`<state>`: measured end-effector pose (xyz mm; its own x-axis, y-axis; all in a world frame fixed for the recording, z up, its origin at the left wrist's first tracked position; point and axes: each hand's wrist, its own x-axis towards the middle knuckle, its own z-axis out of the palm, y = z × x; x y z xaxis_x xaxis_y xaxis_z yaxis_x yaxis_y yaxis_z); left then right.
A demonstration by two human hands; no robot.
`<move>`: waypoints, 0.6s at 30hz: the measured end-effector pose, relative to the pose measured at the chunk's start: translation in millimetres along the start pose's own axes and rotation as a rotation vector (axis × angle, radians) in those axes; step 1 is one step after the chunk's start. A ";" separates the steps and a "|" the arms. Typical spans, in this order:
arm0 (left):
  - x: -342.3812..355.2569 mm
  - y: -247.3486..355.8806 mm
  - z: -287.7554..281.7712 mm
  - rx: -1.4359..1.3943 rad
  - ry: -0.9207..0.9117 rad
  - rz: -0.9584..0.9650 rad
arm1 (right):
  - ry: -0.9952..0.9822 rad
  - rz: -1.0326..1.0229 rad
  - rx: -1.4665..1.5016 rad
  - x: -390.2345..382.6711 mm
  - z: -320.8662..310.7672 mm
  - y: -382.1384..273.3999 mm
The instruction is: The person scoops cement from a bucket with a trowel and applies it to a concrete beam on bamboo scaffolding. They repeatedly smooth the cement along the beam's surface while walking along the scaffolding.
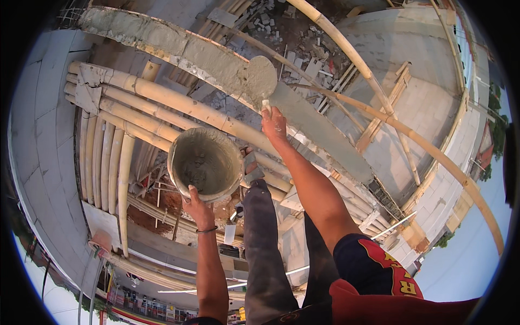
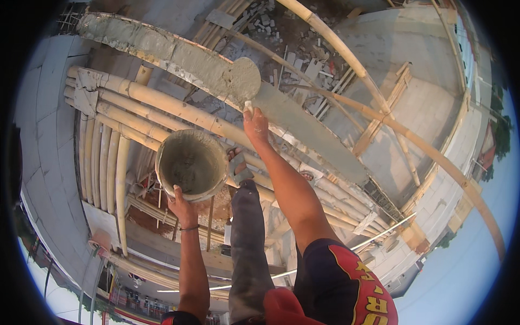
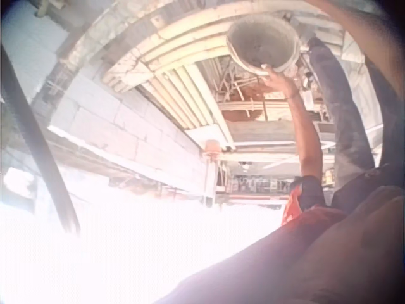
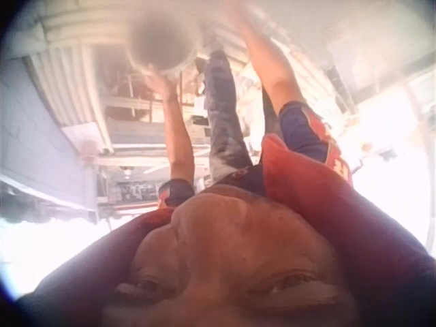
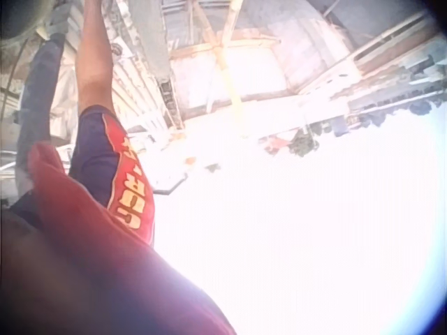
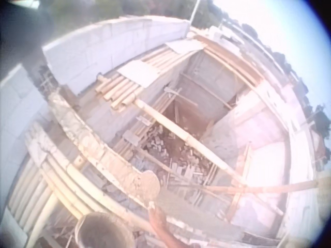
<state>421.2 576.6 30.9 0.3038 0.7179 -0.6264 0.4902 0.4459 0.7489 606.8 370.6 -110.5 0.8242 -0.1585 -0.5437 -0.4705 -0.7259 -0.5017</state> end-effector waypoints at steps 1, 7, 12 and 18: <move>0.7 0.6 -3.6 0.005 -0.011 -0.001 | -0.081 0.055 -0.002 11.3 10.5 -2.0; 5.9 13.5 -15.0 0.045 -0.083 -0.017 | 0.059 0.355 -0.205 -2.4 30.9 34.9; 11.3 26.4 -22.1 0.057 -0.130 -0.026 | 0.237 0.713 0.447 -38.0 15.9 58.8; 26.5 30.3 -24.8 0.218 -0.172 0.111 | 0.133 0.191 0.306 13.6 104.1 -31.0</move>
<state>423.9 622.4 42.4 0.4905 0.6461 -0.5847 0.6045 0.2310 0.7624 599.8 460.6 -172.4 0.7366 -0.3716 -0.5651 -0.6755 -0.4448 -0.5881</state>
